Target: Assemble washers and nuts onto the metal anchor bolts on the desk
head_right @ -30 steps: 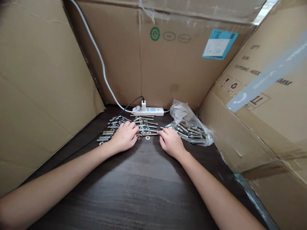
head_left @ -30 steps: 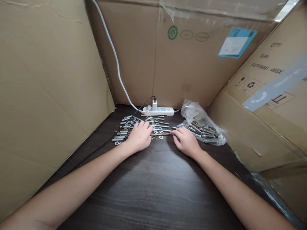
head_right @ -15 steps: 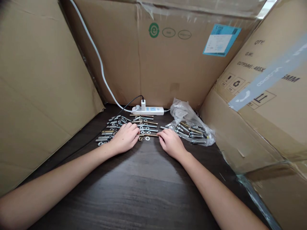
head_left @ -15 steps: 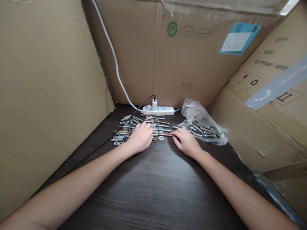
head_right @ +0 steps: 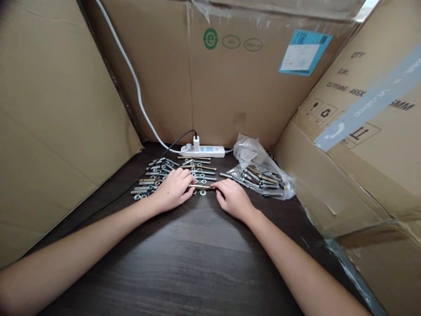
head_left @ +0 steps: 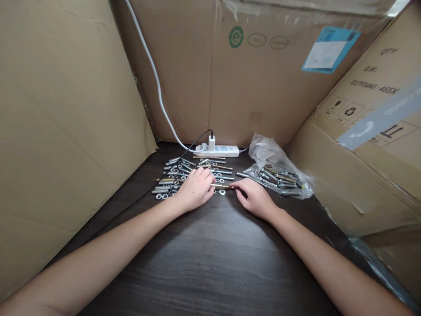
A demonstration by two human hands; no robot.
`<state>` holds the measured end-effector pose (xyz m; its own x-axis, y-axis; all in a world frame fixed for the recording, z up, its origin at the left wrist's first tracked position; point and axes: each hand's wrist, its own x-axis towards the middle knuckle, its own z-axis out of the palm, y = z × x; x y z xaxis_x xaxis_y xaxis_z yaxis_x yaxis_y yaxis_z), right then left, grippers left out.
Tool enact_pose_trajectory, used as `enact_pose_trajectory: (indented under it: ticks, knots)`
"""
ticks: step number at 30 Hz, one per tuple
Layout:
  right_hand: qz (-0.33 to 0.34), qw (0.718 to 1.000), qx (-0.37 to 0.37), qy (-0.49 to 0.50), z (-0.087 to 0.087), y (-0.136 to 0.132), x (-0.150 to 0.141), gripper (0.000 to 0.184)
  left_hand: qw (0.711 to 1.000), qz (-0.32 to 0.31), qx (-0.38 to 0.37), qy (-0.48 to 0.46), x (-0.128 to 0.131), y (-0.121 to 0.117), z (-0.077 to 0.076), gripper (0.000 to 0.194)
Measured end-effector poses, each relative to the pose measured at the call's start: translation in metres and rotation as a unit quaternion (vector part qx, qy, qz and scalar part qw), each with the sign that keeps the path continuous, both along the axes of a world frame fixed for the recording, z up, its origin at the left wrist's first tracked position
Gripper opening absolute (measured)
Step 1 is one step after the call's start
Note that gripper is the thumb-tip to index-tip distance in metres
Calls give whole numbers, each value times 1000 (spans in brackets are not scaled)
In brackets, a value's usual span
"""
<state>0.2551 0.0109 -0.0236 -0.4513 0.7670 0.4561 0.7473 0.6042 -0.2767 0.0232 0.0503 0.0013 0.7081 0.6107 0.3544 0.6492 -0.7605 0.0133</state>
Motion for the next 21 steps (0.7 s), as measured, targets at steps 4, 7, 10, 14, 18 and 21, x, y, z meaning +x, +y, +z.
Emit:
enact_pose_trajectory:
  ticks: [4,7,10,14,18,21]
  knots:
    - [9,1000,-18,16,2,-9,-11,29,999,-30,-13,-19,2,-4,2,11]
    - [29,999,-29,21,2,-14,-17,29,997,-65,-22,-27,3,-7,4,14]
    - [35,999,-25,11,2,-14,-19,21,995,-98,-20,-15,5,-11,5,18]
    - [28,1000,1,2,0,-13,-19,15,992,-121,-20,-9,7,-14,5,19]
    - [17,999,-4,45,-3,-12,-16,16,993,-100,-41,-51,5,-13,6,21]
    - [-1,998,-21,59,-4,-12,-14,17,994,-72,-42,-77,3,-11,6,21]
